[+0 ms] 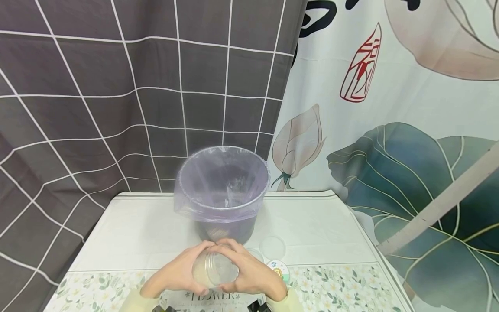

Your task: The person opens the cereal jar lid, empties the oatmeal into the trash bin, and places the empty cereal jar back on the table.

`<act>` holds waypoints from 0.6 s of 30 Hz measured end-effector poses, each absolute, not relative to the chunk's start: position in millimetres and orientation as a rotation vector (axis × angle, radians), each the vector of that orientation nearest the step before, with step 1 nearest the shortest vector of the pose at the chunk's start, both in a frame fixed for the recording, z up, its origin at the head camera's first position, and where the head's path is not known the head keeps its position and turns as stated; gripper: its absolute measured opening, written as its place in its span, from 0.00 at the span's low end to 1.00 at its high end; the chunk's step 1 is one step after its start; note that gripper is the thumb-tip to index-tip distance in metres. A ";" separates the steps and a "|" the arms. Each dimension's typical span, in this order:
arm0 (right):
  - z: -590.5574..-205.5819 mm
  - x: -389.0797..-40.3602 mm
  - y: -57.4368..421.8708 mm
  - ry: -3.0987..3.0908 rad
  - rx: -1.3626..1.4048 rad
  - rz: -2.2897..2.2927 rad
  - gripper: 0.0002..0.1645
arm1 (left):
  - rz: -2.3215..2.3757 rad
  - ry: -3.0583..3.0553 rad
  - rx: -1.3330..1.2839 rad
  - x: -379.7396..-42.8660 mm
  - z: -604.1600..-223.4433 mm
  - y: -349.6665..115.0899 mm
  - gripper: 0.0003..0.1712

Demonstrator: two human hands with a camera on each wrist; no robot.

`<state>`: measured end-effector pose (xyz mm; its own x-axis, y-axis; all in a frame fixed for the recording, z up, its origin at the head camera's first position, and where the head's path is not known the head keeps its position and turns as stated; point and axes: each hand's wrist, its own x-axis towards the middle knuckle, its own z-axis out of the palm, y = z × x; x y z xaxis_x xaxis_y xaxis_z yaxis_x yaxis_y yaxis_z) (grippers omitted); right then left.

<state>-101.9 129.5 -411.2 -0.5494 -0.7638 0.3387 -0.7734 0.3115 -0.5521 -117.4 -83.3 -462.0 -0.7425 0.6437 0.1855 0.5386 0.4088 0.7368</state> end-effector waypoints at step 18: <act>-424.5 -109.4 138.8 -2.657 1.396 1.200 0.47 | 1.334 2.607 1.016 -112.9 -466.6 -86.4 0.52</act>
<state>-109.4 138.8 -424.5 -0.6234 -0.7422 0.2459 -0.6753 0.3526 -0.6479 -112.9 -86.4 -466.6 -0.7844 0.5690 0.2470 0.5331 0.4149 0.7373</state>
